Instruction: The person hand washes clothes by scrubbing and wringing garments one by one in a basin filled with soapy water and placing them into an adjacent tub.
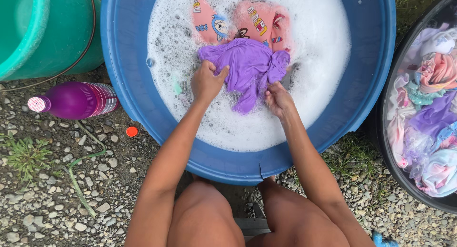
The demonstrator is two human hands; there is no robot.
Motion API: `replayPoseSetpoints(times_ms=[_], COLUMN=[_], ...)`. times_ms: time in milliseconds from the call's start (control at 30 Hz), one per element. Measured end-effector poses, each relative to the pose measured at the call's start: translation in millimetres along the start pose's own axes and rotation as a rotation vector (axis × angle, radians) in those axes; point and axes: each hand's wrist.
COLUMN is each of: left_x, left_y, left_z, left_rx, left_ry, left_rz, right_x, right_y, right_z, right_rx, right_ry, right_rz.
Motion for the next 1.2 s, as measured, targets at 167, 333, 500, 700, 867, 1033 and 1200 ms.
replayPoseSetpoints(times_ms=[167, 333, 500, 700, 867, 1033, 1200], left_x=[1.2, 15.0, -6.5, -13.8, 6.6, 60.7, 112.9], left_y=[9.2, 14.7, 23.0, 19.8, 34.3, 33.6, 47.4], left_z=[3.2, -12.1, 17.2, 38.9, 38.9, 22.7, 18.8], left_rx=[-0.18, -0.148, 0.311, 0.472, 0.067, 0.109, -0.17], left_ry=[-0.306, -0.647, -0.802, -0.694, -0.76, -0.673, -0.719], left_rz=[-0.136, -0.24, -0.177, -0.024, -0.385, -0.468, -0.668], right_x=[-87.3, -121.9, -138.2, -134.4, -105.2, -95.0, -78.9], right_y=[-91.4, -95.1, -98.1, -55.1, -79.8, -106.0, -109.8], right_z=[73.2, 85.6, -3.3, 8.1, 88.6, 87.2, 63.7], right_rx=[0.393, 0.368, -0.08, 0.21, 0.309, 0.065, -0.289], right_ry=[-0.035, -0.178, -0.023, -0.128, 0.314, 0.349, -1.15], right_rz=[-0.056, -0.189, -0.249, -0.345, -0.32, -0.116, -0.011])
Point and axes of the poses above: each hand's wrist, its own y-axis towards the middle knuckle, its own x-axis out of the back of the hand, z = x × y, and after that the axes turned 3 degrees about -z, right-handed
